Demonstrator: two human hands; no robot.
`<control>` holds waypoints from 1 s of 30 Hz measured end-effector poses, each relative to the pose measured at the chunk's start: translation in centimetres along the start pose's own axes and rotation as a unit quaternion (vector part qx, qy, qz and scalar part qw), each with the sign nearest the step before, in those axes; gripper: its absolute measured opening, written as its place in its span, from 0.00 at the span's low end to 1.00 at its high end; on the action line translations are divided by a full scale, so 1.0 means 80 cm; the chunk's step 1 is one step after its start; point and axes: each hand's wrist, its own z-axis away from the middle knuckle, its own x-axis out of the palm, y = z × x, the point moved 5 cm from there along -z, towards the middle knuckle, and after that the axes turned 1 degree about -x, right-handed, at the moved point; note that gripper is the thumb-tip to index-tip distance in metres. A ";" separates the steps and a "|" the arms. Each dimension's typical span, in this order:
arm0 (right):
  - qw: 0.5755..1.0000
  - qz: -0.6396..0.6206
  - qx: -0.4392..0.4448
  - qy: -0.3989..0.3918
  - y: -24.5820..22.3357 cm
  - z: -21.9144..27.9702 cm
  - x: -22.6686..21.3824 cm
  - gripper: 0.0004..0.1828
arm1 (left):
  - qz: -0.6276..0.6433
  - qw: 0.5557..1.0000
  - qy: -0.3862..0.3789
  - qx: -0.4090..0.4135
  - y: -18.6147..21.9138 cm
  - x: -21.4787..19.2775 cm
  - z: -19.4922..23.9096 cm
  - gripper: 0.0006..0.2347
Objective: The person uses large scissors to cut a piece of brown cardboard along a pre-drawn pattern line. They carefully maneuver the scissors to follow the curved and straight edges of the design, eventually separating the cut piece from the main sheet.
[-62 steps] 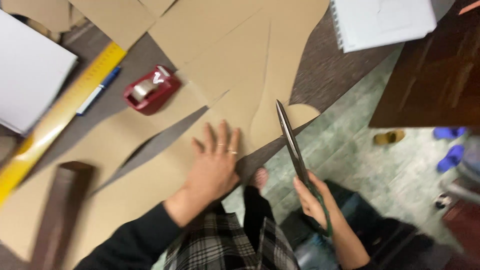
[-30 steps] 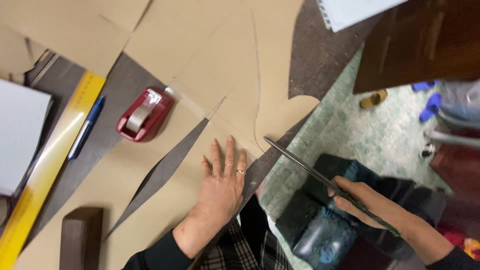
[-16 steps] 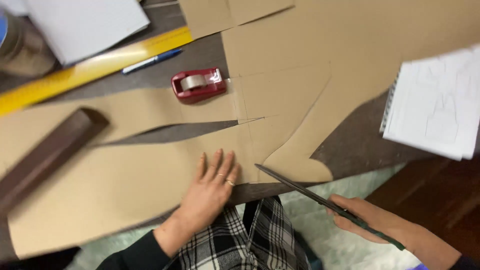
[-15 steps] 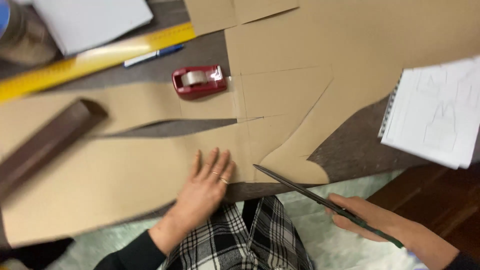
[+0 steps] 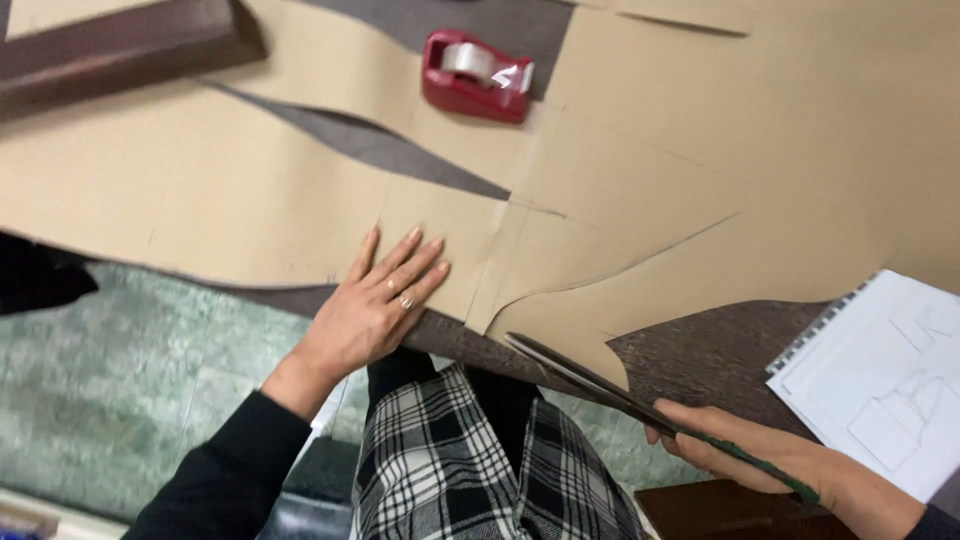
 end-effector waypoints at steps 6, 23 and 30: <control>0.995 0.018 -0.089 0.048 -0.033 -0.006 -0.006 0.30 | 0.025 1.000 0.001 -0.002 0.001 -0.006 -0.002 0.24; 0.966 0.239 -0.098 0.024 -0.036 -0.054 -0.001 0.29 | 0.054 0.996 0.068 -0.034 0.000 -0.009 -0.003 0.15; 0.966 0.252 0.063 -0.010 -0.092 -0.045 0.011 0.20 | 0.045 0.996 0.066 -0.035 0.001 -0.008 -0.002 0.16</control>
